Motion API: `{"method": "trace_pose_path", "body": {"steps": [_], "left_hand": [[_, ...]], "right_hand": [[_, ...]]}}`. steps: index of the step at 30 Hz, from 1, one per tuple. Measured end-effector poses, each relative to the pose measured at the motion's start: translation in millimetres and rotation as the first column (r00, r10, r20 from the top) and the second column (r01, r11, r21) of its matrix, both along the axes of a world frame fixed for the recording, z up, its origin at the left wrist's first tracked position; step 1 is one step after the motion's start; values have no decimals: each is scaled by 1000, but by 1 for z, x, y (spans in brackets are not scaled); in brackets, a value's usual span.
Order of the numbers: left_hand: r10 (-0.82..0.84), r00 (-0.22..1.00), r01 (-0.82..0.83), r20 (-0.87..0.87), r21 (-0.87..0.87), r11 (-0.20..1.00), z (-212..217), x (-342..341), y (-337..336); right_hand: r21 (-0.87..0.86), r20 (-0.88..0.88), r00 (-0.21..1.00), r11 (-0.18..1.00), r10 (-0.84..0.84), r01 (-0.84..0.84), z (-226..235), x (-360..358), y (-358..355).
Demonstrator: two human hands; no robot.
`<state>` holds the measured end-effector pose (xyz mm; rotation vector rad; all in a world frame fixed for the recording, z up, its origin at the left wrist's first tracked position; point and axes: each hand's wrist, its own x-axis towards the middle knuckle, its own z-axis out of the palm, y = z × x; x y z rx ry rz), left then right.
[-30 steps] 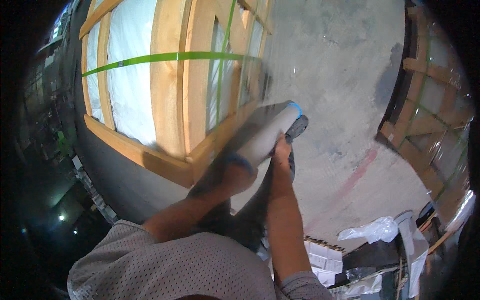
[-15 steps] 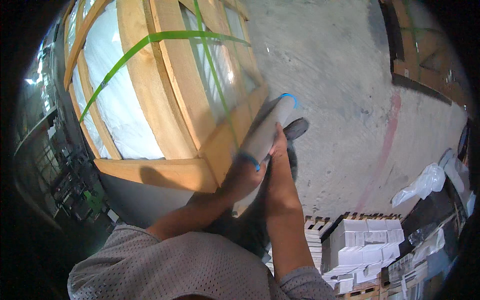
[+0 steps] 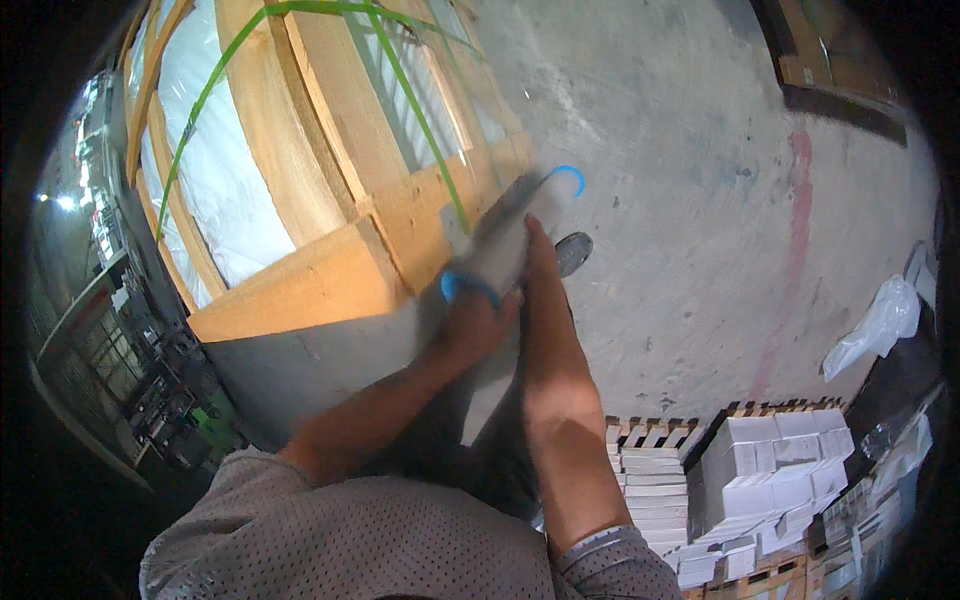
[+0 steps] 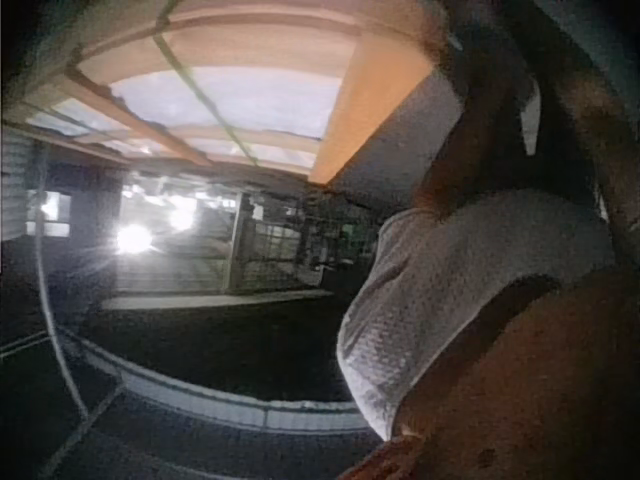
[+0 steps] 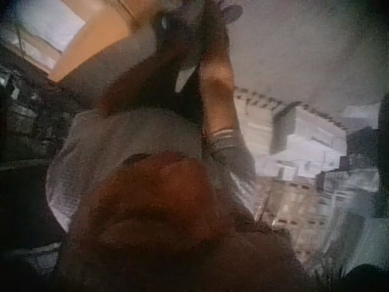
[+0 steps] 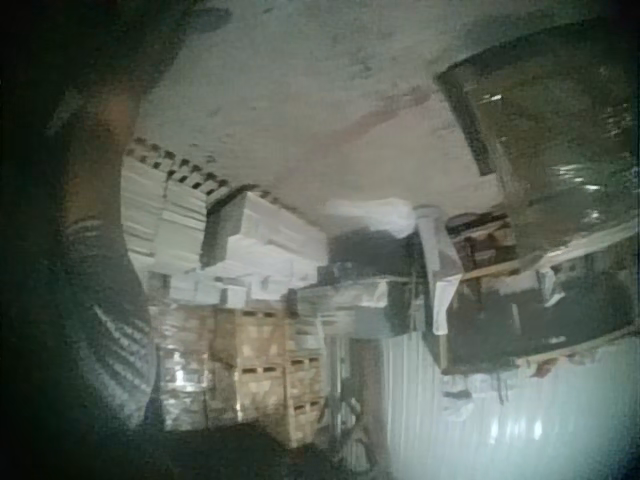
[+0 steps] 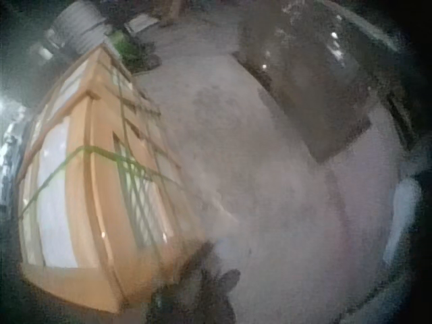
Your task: The person wraps a wooden pallet loaded with white rectangular items using a roll of clear plastic stretch film. They pull the film from the roll, encircle the pallet multiple times, and press the film to secure it, completing the wrapping of one pallet.
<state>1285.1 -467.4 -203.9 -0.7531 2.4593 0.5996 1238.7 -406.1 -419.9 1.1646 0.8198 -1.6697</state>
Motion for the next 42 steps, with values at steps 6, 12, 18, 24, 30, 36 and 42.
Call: {"method": "trace_pose_path", "body": {"steps": [6,12,18,24,30,36,42], "left_hand": [[-289,924,286,251,47,957,4,23,-7],[-851,448,828,276,232,511,-2,58,-70],[-408,896,395,177,103,913,7,82,-87],[-521,833,510,184,106,853,5,122,-127],[-946,313,938,78,129,321,0,161,-178],[-288,952,283,103,58,957,11,190,-152],[-307,951,310,-43,79,947,14,240,-164]], "right_hand": [[62,29,998,996,59,-61,8,47,5],[86,-79,994,994,73,-66,11,54,-6],[-114,-51,860,858,-508,500,33,112,-69],[88,-76,800,795,-595,600,44,194,-111],[59,-90,979,980,-182,188,17,189,-107],[-205,-15,735,722,-678,661,59,237,-145],[-48,-103,756,763,-646,645,81,296,-149]]}}
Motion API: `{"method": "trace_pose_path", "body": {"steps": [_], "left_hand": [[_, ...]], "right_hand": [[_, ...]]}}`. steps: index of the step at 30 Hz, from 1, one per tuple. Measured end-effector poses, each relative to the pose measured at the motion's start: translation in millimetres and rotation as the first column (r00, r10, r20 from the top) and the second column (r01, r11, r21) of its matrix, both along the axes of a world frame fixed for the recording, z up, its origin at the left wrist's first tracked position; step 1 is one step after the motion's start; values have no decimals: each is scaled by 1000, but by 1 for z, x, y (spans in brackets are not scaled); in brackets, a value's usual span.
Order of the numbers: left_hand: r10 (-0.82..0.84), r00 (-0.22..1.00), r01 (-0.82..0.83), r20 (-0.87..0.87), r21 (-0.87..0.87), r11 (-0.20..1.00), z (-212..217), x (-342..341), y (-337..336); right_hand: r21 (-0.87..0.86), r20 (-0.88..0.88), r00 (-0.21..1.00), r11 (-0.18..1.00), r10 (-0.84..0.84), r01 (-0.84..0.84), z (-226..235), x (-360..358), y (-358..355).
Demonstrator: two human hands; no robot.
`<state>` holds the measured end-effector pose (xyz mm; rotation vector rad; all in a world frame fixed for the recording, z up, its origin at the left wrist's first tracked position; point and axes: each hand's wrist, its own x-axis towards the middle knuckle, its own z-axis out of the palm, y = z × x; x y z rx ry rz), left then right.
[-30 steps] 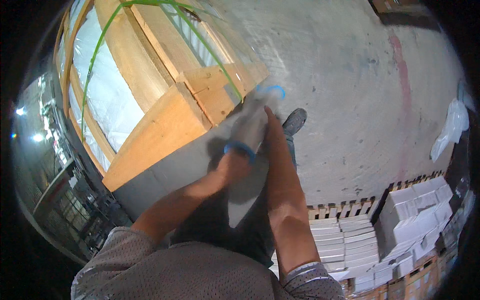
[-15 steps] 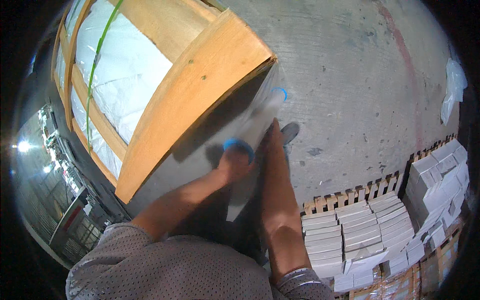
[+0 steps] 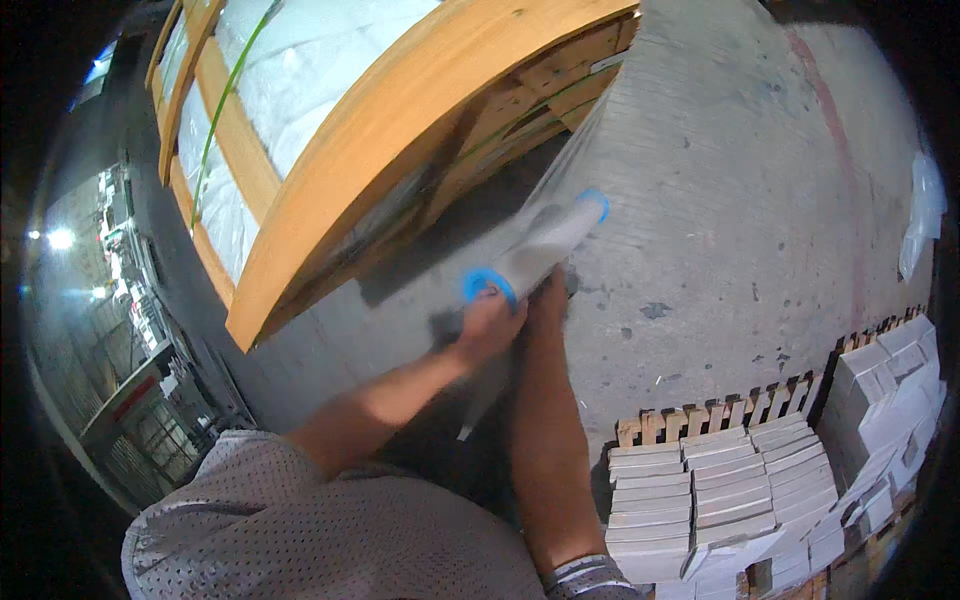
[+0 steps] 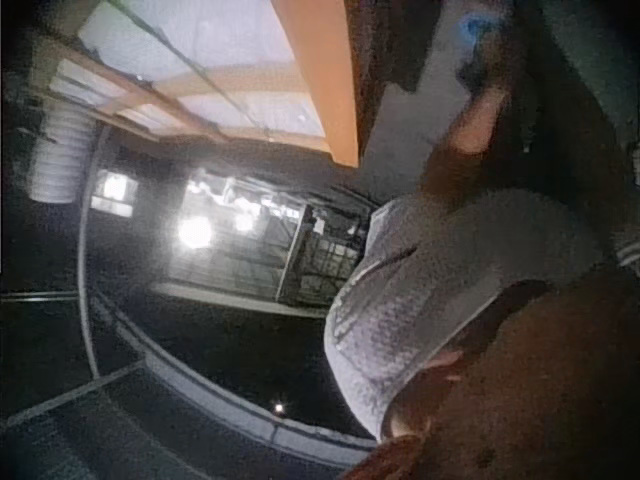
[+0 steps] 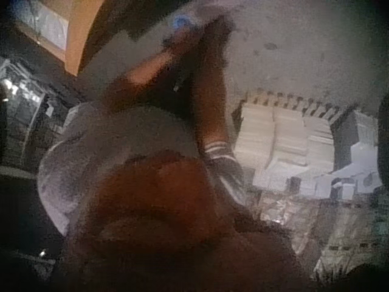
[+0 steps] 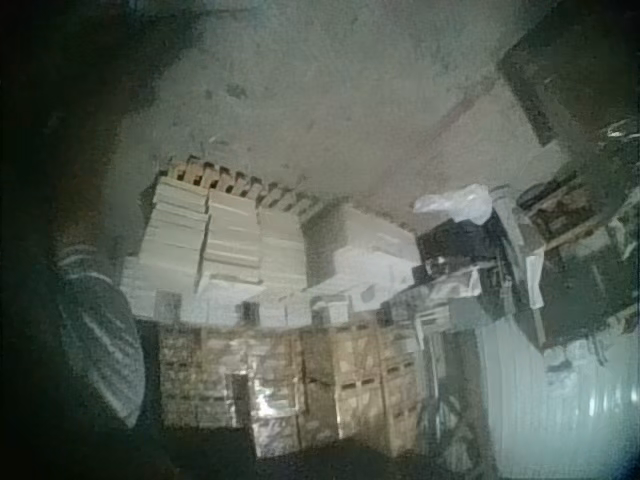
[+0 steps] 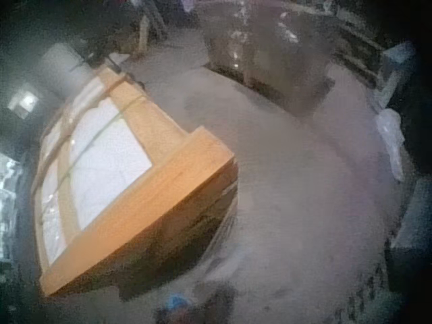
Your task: The person wraps a wooden pallet loaded with white rectangular items using a roll of clear plastic stretch film. They pull the film from the roll, encircle the pallet multiple times, and press the film to secure it, completing the wrapping of one pallet.
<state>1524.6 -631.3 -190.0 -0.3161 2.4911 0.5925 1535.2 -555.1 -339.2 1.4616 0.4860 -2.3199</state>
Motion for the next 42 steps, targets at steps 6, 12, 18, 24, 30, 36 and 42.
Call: {"method": "trace_pose_path", "body": {"steps": [6,12,18,24,30,36,42], "left_hand": [[-642,765,642,56,27,766,10,39,-31],[-386,914,392,-125,25,920,12,64,-32],[432,883,-446,184,42,894,7,73,-41],[-527,846,525,80,40,850,6,111,-137],[-863,504,862,-16,-49,505,-14,123,-196],[6,981,-40,192,173,984,6,128,-224],[-708,706,708,8,14,706,8,161,-291]], "right_hand": [[-57,-62,944,943,325,-329,1,-3,36],[-94,-111,959,958,262,-272,18,20,6],[24,-183,973,988,-144,150,-9,110,-66],[162,281,953,973,116,-166,-23,111,-76],[-63,52,982,982,179,-176,-22,87,-123],[104,-163,942,944,-294,313,-6,170,-238],[161,400,884,968,-244,195,18,205,-260]]}}
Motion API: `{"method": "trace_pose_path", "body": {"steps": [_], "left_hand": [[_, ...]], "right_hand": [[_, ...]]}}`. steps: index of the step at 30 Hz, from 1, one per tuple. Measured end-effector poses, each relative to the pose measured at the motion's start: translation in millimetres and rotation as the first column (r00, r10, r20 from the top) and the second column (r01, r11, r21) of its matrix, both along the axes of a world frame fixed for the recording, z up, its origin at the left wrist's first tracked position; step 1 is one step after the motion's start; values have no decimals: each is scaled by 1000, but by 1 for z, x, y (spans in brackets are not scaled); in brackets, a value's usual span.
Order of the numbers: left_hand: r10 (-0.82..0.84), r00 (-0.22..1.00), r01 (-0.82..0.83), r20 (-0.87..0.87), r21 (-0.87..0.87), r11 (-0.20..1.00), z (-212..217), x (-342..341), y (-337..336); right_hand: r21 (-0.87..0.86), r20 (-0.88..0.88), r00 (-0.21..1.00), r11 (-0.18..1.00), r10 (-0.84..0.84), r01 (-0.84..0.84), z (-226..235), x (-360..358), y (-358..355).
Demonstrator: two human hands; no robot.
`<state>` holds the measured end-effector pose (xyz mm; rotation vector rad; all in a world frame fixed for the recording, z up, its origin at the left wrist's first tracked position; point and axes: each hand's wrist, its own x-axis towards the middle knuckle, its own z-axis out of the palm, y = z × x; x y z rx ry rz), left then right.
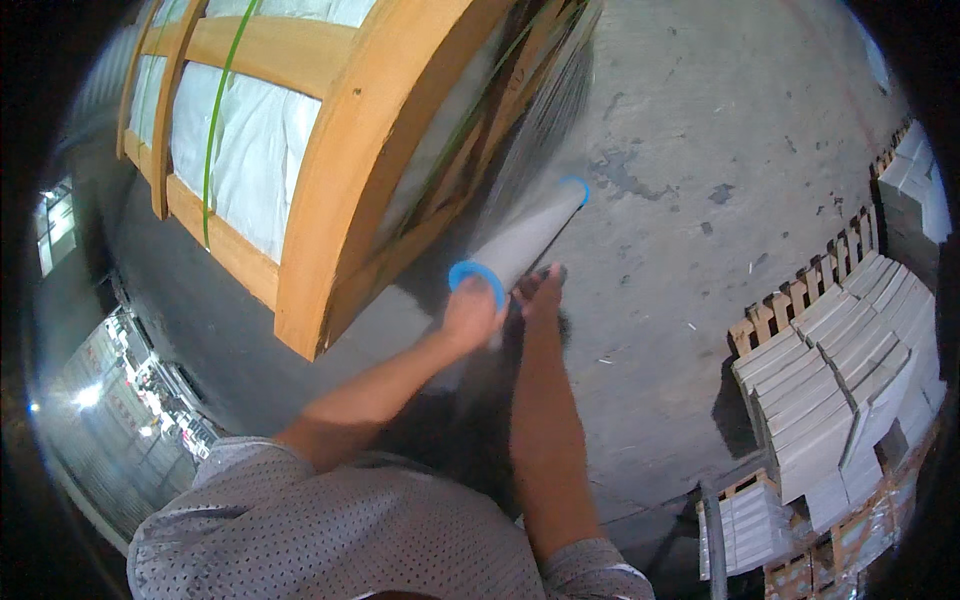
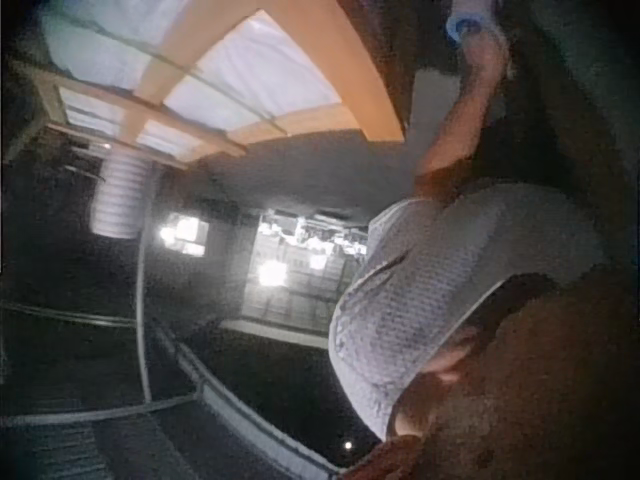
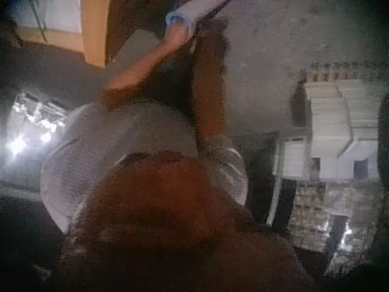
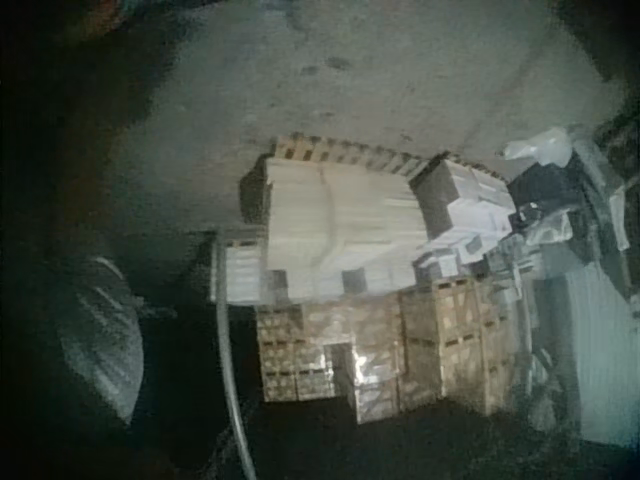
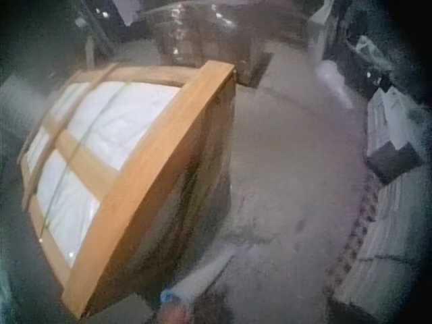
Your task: The person wraps a wooden pallet loaded with white rectangular items using a roll of clear plastic stretch film. They pull the film from the roll, encircle the pallet multiple times, and press the film to secure it, completing the wrapping of one pallet.
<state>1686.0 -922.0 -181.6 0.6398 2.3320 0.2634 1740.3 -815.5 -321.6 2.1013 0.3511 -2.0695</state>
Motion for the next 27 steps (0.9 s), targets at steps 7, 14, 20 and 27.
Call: {"method": "trace_pose_path", "body": {"steps": [7,14,20,27], "left_hand": [[-322,939,332,-118,80,940,8,24,-22],[819,516,-850,253,32,526,-13,52,-30],[378,919,-354,-113,184,917,-9,87,-87],[-260,965,263,-45,116,958,17,90,-113]], "right_hand": [[-77,-499,841,956,209,-284,-27,-31,15],[-72,-264,960,994,-97,81,-11,35,-61],[5,21,980,980,198,-198,-8,52,-68],[-12,-253,955,987,152,-161,-67,53,-92]]}}
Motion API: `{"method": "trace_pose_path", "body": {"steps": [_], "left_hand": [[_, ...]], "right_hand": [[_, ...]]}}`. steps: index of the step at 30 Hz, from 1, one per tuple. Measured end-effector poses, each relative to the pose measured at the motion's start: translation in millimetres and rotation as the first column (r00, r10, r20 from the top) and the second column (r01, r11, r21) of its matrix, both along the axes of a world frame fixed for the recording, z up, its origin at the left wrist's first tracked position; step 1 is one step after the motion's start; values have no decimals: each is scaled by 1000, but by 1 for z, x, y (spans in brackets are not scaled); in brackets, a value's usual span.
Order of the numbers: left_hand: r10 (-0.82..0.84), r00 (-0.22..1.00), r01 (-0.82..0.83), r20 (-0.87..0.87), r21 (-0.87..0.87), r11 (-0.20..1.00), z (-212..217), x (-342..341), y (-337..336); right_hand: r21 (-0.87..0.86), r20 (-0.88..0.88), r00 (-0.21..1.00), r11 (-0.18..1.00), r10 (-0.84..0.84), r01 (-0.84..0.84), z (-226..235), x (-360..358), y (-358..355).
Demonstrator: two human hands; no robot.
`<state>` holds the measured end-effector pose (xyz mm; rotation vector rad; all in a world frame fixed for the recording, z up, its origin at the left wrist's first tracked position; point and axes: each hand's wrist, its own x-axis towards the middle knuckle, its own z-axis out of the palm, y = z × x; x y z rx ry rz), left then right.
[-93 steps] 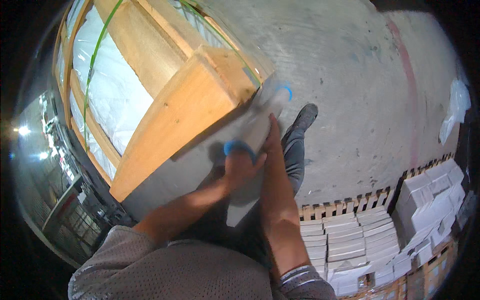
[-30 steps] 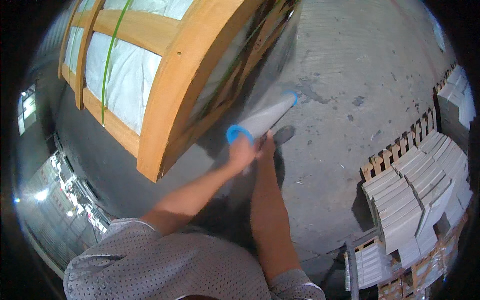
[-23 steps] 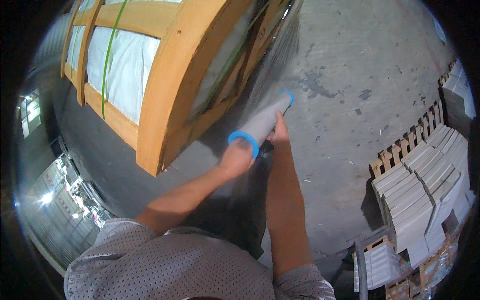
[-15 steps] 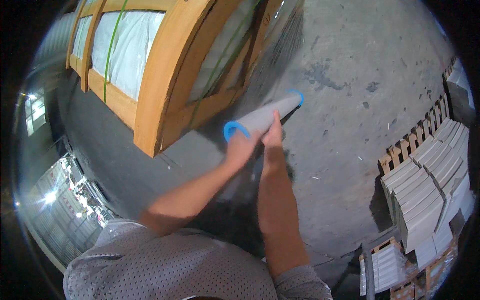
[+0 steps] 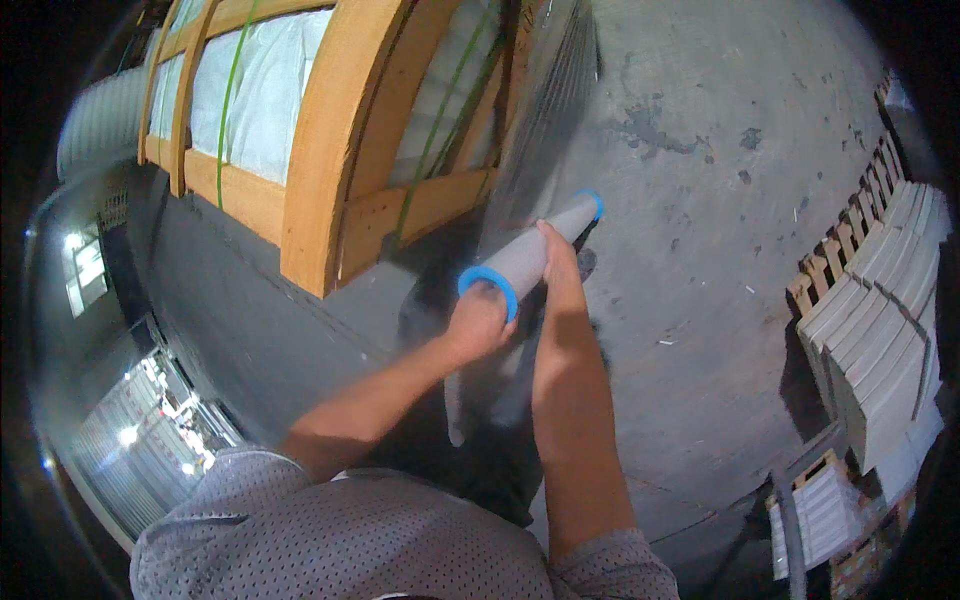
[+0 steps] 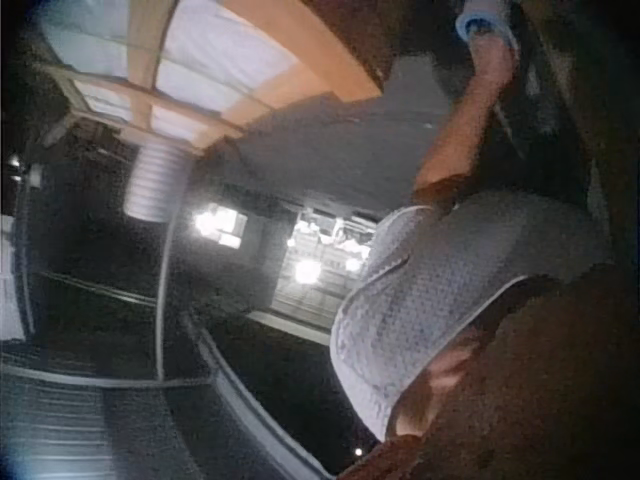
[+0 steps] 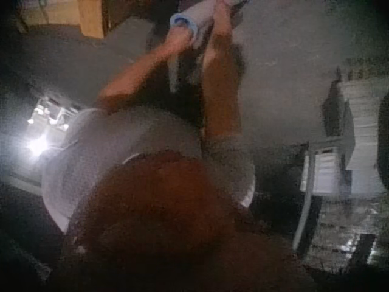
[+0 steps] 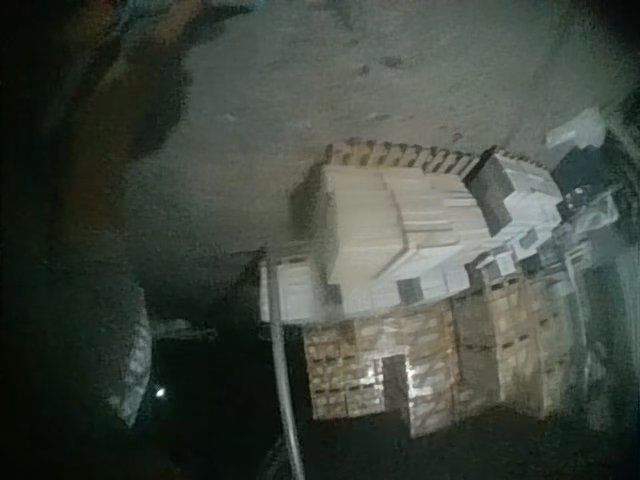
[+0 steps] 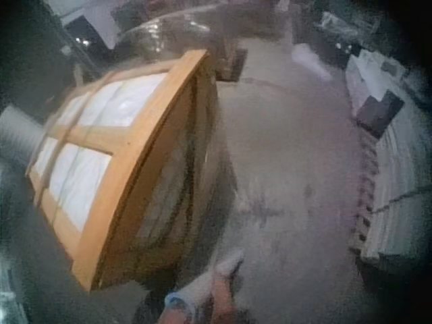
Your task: The person wraps a wooden pallet loaded with white rectangular items using a roll of clear plastic stretch film. They pull the film from the roll, encircle the pallet multiple times, and press the film to secure it, completing the wrapping of one pallet.
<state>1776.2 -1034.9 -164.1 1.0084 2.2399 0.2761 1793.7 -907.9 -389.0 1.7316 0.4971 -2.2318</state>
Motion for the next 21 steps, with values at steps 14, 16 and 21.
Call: {"method": "trace_pose_path", "body": {"steps": [14,16,21], "left_hand": [[-389,920,390,39,-157,907,-19,-69,-184],[-449,883,466,134,-149,872,-23,-84,-197],[-472,882,468,-8,-101,878,-35,-91,-226]], "right_hand": [[-23,179,903,916,-391,401,-1,-8,-198],[58,164,951,965,-264,258,-22,-28,-220],[-90,9,828,824,-561,560,-6,-32,-277]]}}
